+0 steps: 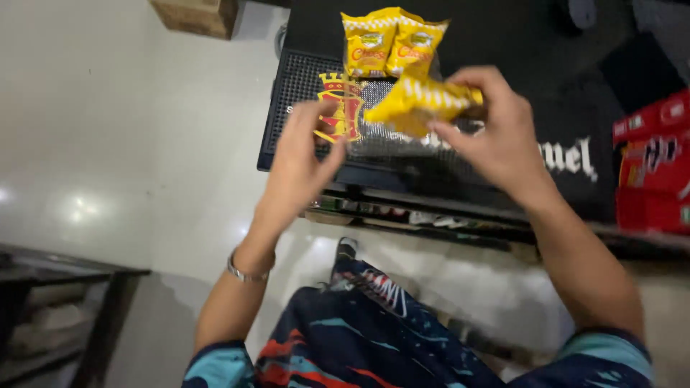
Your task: The person takes packaged snacks from a white cardboard box and places them onto store shelves. They also pick up yellow snack packets from the shelves, walk to a black counter, and arrange them in a neat stack on a mat.
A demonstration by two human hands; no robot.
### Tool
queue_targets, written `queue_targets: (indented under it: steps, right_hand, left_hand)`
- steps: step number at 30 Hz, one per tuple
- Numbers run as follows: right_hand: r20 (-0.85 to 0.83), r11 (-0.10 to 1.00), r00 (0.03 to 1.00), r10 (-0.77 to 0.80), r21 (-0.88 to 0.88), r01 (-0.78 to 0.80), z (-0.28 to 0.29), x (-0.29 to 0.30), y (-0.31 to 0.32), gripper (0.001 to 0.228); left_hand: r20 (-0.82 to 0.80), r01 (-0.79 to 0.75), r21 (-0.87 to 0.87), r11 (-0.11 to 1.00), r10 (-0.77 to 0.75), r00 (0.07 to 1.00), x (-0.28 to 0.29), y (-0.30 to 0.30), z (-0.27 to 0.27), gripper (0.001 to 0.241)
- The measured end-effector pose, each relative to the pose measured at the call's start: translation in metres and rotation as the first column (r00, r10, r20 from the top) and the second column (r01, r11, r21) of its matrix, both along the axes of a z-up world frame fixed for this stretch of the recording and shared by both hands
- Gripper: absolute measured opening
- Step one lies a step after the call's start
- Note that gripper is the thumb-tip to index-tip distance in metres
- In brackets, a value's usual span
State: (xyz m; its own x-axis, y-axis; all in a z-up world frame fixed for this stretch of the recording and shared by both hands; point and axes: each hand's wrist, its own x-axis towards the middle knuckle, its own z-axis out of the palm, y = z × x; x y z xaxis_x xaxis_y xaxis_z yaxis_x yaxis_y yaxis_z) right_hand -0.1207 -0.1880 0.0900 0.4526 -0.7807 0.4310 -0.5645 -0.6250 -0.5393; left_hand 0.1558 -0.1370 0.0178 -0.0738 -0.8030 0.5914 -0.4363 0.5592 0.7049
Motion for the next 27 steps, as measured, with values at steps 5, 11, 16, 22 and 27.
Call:
queue_targets:
  steps: [5, 11, 16, 22, 27]
  right_hand:
    - [0.023, 0.994, 0.995, 0.096, 0.05, -0.097, -0.028, 0.018, -0.101, 0.051]
    - [-0.184, 0.979, 0.974, 0.132, -0.13, -0.157, -0.066, 0.039, -0.147, 0.053]
    - [-0.313, 0.99, 0.949, 0.046, -0.109, -0.084, -0.042, 0.052, -0.128, 0.054]
    - [-0.463, 0.962, 0.88, -0.106, -0.271, -0.027, -0.052, 0.055, -0.116, 0.067]
    - [-0.469, 0.916, 0.883, -0.035, -0.369, -0.16, -0.056, 0.059, -0.115, 0.06]
  left_hand:
    - [0.027, -0.157, 0.106, 0.982, 0.155, 0.988, -0.001, -0.068, -0.012, 0.046]
    - [-0.016, -0.083, 0.32, 0.944, 0.093, 0.996, -0.004, -0.114, -0.04, 0.052]
    - [-0.068, -0.008, 0.393, 0.919, 0.038, 0.997, 0.002, -0.111, -0.037, 0.053]
    - [0.043, 0.078, 0.306, 0.949, -0.096, 0.994, 0.011, -0.11, -0.029, 0.058]
    - [0.013, 0.101, 0.394, 0.914, -0.116, 0.993, 0.019, -0.114, -0.024, 0.054]
